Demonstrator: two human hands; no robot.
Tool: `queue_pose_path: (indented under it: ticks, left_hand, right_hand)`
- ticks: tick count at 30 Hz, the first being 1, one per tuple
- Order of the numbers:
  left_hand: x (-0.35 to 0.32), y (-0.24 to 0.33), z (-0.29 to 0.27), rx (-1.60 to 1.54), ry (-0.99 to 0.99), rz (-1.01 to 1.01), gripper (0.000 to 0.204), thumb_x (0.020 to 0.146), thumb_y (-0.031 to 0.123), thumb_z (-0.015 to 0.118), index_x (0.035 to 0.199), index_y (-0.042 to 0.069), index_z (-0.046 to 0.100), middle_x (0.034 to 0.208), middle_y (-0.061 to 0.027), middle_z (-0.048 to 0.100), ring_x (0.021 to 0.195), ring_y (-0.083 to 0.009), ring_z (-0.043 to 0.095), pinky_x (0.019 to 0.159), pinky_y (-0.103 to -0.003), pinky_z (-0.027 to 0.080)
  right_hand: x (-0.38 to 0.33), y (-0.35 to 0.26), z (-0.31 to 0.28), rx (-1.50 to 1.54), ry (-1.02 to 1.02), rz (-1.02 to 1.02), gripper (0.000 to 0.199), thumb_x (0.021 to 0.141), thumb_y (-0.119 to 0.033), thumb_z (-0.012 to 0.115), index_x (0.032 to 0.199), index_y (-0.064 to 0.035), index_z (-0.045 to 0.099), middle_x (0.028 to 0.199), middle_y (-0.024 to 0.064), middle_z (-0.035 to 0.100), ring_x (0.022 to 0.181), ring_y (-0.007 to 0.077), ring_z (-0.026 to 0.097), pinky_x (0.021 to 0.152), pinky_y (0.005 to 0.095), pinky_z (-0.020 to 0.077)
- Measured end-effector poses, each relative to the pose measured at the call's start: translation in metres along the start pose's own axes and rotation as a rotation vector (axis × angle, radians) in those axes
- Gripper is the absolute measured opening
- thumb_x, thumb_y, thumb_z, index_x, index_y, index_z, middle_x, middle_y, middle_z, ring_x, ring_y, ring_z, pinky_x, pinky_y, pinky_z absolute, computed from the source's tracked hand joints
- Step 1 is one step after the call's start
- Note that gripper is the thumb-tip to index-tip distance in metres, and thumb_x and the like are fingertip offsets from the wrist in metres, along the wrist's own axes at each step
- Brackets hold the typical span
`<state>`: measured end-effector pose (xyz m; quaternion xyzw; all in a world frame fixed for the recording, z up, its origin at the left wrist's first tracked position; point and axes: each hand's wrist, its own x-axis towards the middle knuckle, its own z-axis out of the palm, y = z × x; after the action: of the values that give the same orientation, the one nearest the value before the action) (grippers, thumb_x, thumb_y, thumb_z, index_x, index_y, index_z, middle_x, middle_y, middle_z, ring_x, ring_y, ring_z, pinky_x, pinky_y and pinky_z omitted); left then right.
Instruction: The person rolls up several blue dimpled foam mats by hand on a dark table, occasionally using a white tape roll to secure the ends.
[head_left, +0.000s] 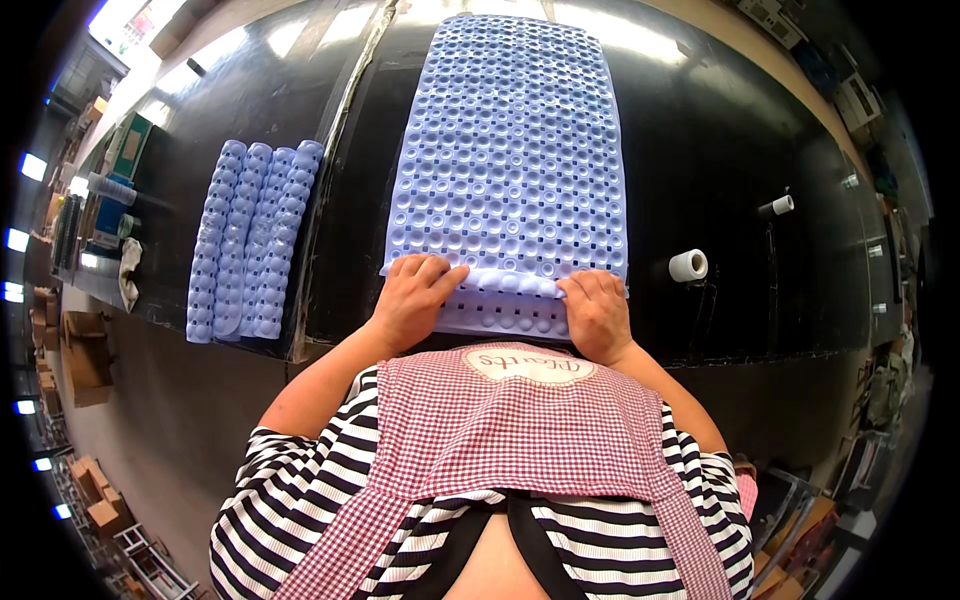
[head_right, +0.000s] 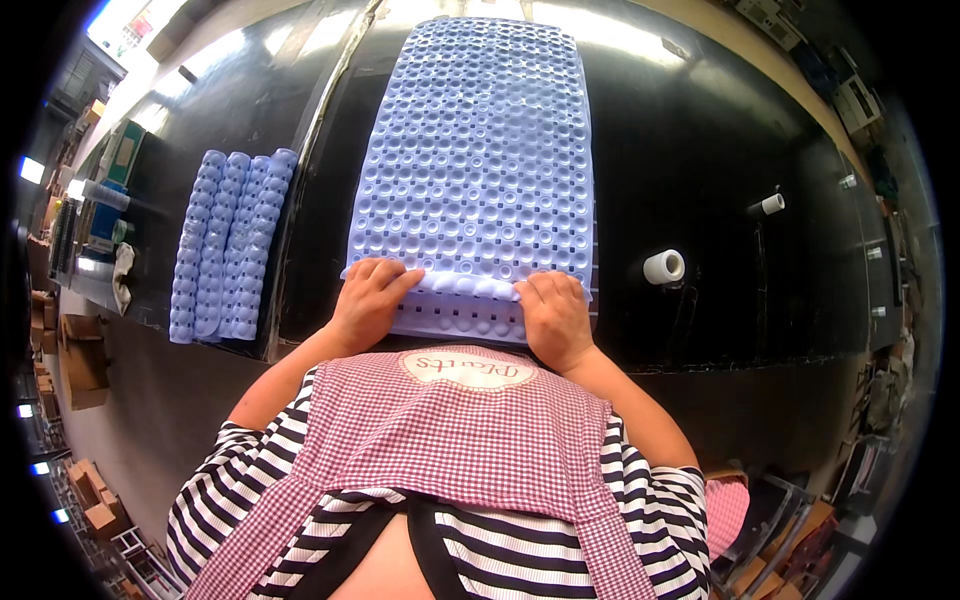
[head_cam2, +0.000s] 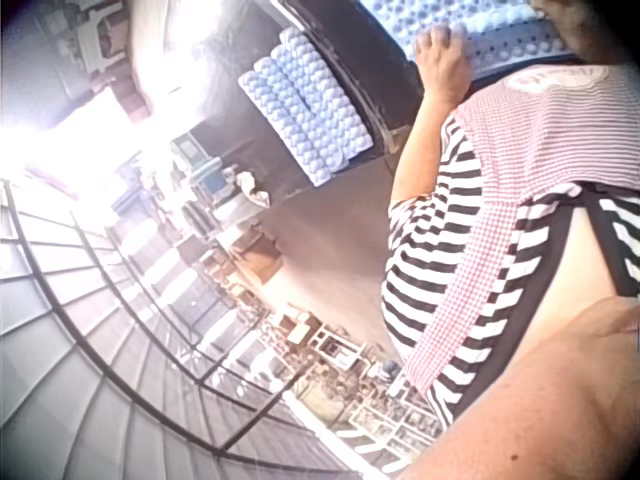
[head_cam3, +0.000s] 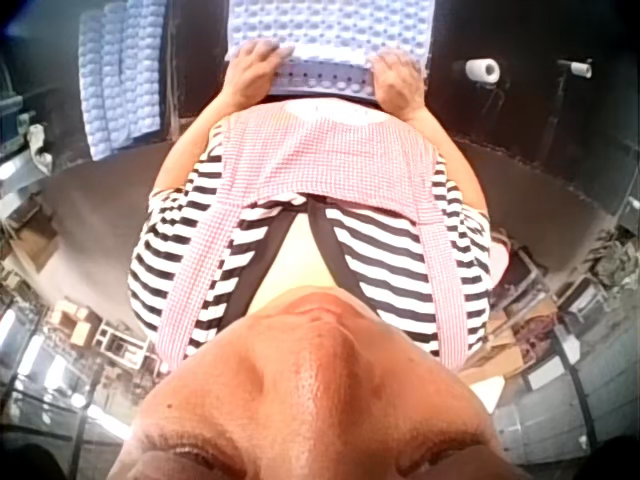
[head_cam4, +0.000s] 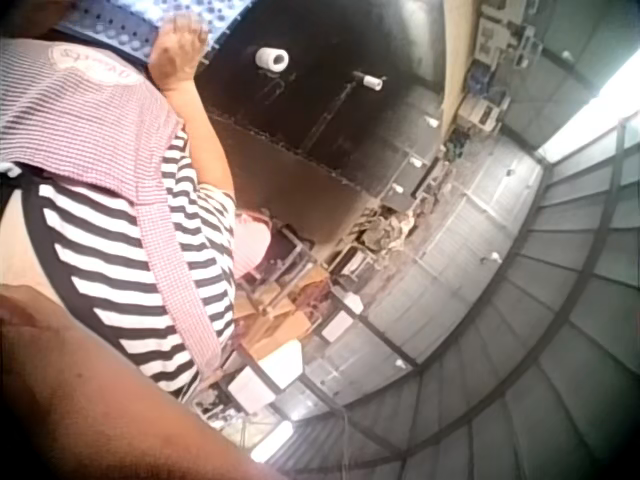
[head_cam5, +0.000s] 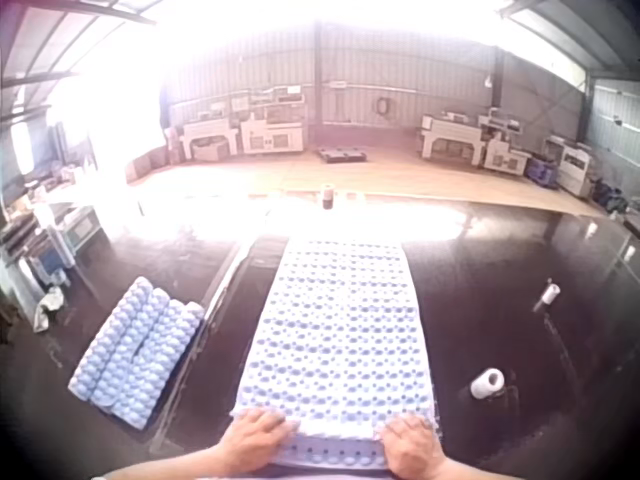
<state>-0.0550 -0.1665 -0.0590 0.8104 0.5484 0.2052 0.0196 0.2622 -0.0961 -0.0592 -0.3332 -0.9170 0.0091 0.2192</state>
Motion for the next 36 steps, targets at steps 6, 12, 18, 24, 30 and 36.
queue_pose_path:
  ticks: [6,12,18,24,30,36]
  left_hand:
    - [0.003,-0.01,0.001,-0.157,-0.071,-0.092,0.039,0.086,0.003,0.064,0.121,0.017,0.072,0.108,-0.0051,0.064,0.1,-0.0284,0.062,0.093,-0.041,0.048]
    - [0.037,-0.026,-0.018,-0.421,-0.144,-0.304,0.018,0.088,0.01,0.072,0.105,0.014,0.07,0.115,-0.008,0.062,0.095,-0.0347,0.067,0.082,-0.043,0.056]
    - [0.025,-0.029,-0.003,-0.204,-0.101,-0.173,0.01,0.087,0.016,0.075,0.095,0.014,0.069,0.124,-0.0109,0.059,0.111,-0.0314,0.064,0.088,-0.043,0.055]
    - [0.035,-0.026,-0.013,0.11,0.008,0.035,0.02,0.084,0.022,0.079,0.096,0.009,0.07,0.118,-0.0095,0.062,0.113,-0.0277,0.06,0.094,-0.041,0.048]
    - [0.063,-0.038,-0.007,-0.074,-0.105,-0.149,0.016,0.087,0.023,0.075,0.094,0.01,0.069,0.097,-0.0073,0.061,0.097,-0.0294,0.06,0.085,-0.041,0.05]
    - [0.06,-0.03,0.013,0.218,-0.009,-0.03,0.022,0.082,0.008,0.065,0.103,0.008,0.067,0.096,-0.0094,0.061,0.089,-0.0298,0.063,0.079,-0.04,0.051]
  right_hand:
    - [-0.002,0.007,0.003,0.258,0.054,0.178,0.02,0.085,-0.006,0.07,0.104,-0.0065,0.073,0.094,0.0077,0.067,0.095,0.0298,0.062,0.086,0.0397,0.0483]
    - [0.026,0.029,-0.008,0.618,-0.166,0.558,0.012,0.084,-0.008,0.078,0.094,-0.0092,0.071,0.1,0.0074,0.064,0.079,0.0274,0.064,0.072,0.0373,0.053]
    - [0.025,0.029,0.002,0.276,-0.102,0.239,0.015,0.081,-0.015,0.082,0.088,-0.0078,0.07,0.109,0.0071,0.064,0.092,0.0259,0.068,0.072,0.0387,0.0567]
    - [0.037,0.031,-0.012,0.052,-0.106,0.02,0.014,0.083,-0.018,0.079,0.086,-0.007,0.07,0.109,0.008,0.066,0.101,0.0297,0.066,0.079,0.0426,0.0559]
    - [0.052,0.041,-0.007,0.237,-0.208,0.327,0.012,0.084,-0.018,0.077,0.086,-0.0077,0.07,0.092,0.0076,0.064,0.095,0.0291,0.063,0.083,0.0421,0.0523]
    - [0.051,0.04,0.009,-0.014,0.048,0.058,0.003,0.086,-0.01,0.066,0.088,-0.008,0.069,0.087,0.0086,0.063,0.086,0.0294,0.063,0.077,0.041,0.053]
